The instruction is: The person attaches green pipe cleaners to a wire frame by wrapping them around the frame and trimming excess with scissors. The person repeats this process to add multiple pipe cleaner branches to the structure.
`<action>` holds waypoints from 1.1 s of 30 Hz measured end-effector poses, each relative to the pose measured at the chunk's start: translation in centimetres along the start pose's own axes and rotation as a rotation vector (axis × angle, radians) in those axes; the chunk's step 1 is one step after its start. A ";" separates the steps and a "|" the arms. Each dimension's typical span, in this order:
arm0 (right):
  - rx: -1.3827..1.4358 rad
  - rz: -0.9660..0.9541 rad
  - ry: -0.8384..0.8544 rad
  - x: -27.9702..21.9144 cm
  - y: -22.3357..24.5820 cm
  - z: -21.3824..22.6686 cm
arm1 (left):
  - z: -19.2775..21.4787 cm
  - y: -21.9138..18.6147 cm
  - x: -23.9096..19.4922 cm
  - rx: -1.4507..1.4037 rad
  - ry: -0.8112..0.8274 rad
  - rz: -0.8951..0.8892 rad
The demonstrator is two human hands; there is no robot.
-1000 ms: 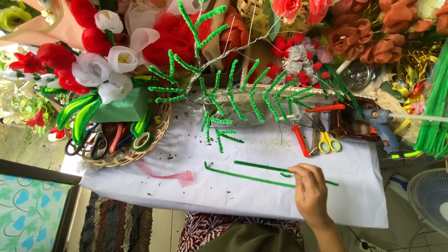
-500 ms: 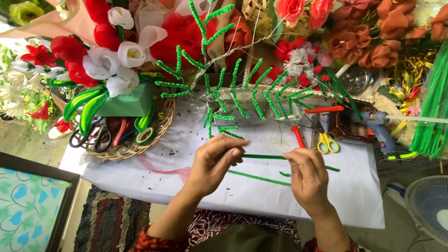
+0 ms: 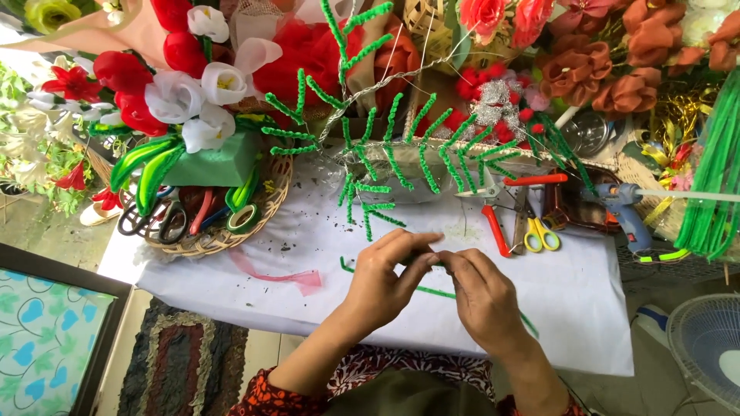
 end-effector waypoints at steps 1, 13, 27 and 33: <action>-0.031 0.034 -0.004 0.6 0.2 0.3 | 0.3 -0.2 0.2 0.049 -0.023 -0.040; -0.111 0.010 -0.097 3.7 -1.3 2.5 | 5.6 -8.6 1.1 -0.002 -0.020 -0.250; 0.016 -0.080 -0.149 3.3 1.3 5.3 | 9.4 -12.2 -0.6 0.648 -0.056 0.144; -0.068 -0.018 -0.199 5.8 1.2 6.2 | 10.7 -10.7 -0.6 1.058 0.016 0.252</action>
Point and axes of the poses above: each hand's wrist, its own x-axis towards the middle knuckle, its own z-axis out of the back of the hand, y = z × x, the point moved 2 cm from there along x, towards the middle knuckle, and after that the axes turned 5 degrees about -y, right-handed, at the moved point
